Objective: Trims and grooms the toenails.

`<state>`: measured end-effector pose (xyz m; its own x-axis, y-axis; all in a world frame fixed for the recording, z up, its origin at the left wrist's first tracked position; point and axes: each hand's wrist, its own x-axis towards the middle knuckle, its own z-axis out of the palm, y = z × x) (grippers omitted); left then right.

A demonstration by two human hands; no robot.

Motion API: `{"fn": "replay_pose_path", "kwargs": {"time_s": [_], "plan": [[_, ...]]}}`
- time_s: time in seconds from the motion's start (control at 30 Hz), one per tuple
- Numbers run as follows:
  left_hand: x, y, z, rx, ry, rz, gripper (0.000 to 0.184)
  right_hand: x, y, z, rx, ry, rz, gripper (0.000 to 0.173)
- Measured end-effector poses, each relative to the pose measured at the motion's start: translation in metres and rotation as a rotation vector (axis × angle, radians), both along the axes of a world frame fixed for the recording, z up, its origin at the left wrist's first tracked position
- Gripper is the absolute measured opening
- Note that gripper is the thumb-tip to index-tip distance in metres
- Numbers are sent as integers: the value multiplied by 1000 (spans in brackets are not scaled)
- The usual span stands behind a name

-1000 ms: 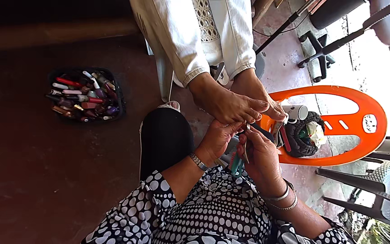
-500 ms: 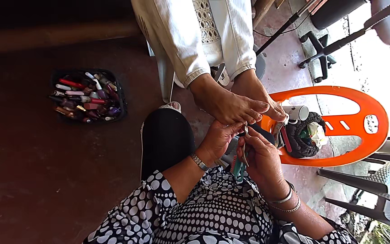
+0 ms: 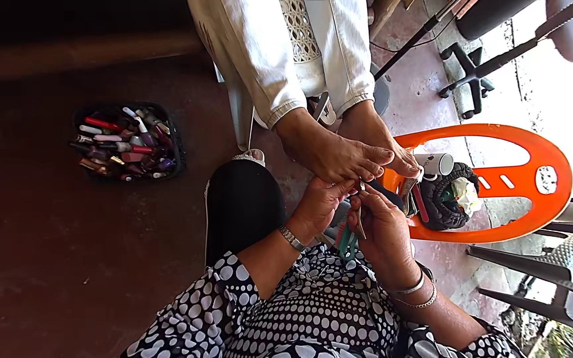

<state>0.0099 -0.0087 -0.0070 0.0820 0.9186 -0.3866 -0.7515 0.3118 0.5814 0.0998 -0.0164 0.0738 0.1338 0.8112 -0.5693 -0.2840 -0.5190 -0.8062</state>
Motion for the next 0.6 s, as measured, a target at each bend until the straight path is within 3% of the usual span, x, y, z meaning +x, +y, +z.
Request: {"fn": "replay_pose_path", "kwargs": {"time_s": [0.33,0.5,0.6], "plan": [[-5,-2,3,-52,-299,16,17,9,-3,4,-91,121,-60,32],[-13,-7,17,-171,-320,-24,16,6,-29,0,333,-64,291,20],[-18,-12,21,-204,-300,-28,19,-8,-4,9,535,-346,549,14]]}}
